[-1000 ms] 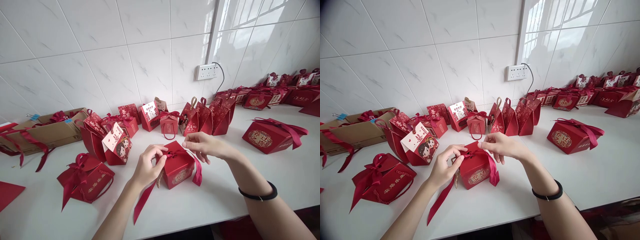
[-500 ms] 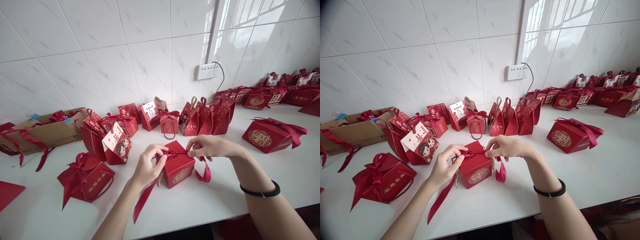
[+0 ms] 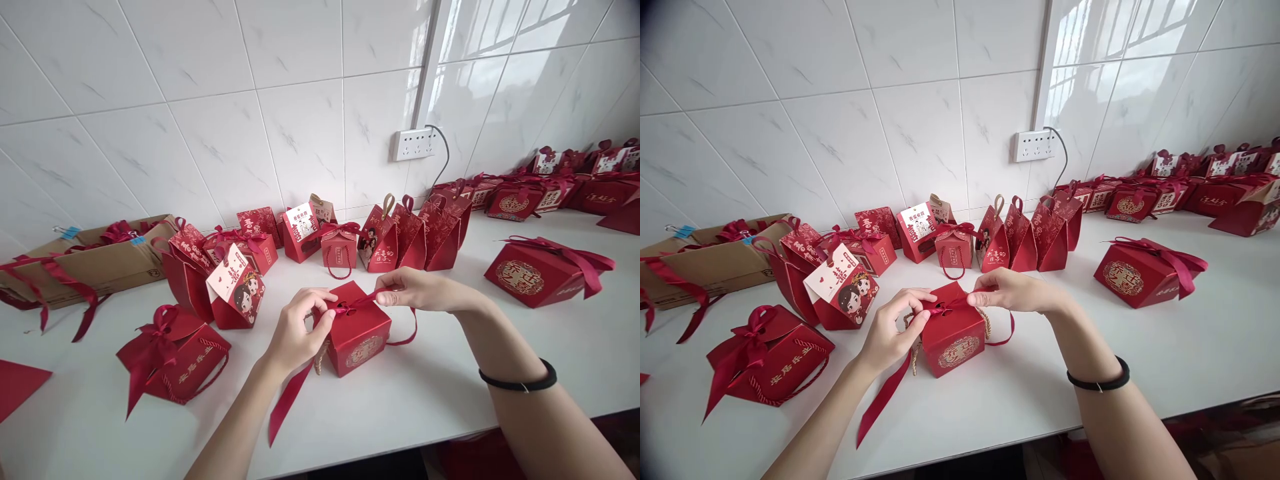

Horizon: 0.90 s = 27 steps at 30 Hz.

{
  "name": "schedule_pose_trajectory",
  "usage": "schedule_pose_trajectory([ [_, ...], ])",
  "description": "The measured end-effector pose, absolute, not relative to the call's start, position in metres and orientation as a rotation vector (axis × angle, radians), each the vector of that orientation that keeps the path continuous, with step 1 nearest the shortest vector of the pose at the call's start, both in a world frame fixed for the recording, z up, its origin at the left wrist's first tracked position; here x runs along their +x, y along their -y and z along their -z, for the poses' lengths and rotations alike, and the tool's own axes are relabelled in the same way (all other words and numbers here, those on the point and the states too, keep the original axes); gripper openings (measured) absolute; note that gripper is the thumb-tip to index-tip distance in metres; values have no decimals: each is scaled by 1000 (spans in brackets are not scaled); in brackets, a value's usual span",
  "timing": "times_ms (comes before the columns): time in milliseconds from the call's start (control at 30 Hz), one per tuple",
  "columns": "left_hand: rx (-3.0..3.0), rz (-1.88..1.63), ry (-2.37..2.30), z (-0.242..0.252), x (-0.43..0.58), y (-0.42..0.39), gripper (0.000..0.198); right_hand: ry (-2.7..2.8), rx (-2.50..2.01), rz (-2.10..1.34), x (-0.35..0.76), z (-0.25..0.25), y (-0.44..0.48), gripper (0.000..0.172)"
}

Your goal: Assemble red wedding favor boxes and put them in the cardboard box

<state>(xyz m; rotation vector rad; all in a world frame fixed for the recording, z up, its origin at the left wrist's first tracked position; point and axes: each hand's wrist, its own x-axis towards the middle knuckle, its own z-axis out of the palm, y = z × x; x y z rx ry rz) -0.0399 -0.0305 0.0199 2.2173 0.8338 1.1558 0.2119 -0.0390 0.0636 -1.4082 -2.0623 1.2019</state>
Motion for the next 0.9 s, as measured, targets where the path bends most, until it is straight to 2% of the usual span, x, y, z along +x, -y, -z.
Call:
schedule_pose_trajectory([
  [133, 2218, -1162, -833, -20, -40, 30, 16, 1907, -1264, -1256, 207, -66, 41, 48],
  [367, 2212, -1146, -859, -23, -39, 32, 15, 1791, -864, -1381, 192, -65, 45, 24],
  [500, 2211, -1132, -874, -24, -40, 32, 15, 1739, -867, -1297, 174, -53, 42, 29],
  [633, 2167, -1110, -904, -24, -40, 33, 15, 1748, -984, -1068, 159, -44, 39, 34],
  [900, 2192, -1021, -998, -37, -45, 27, 21, 1904, -917, -872, 154, -47, 43, 27],
])
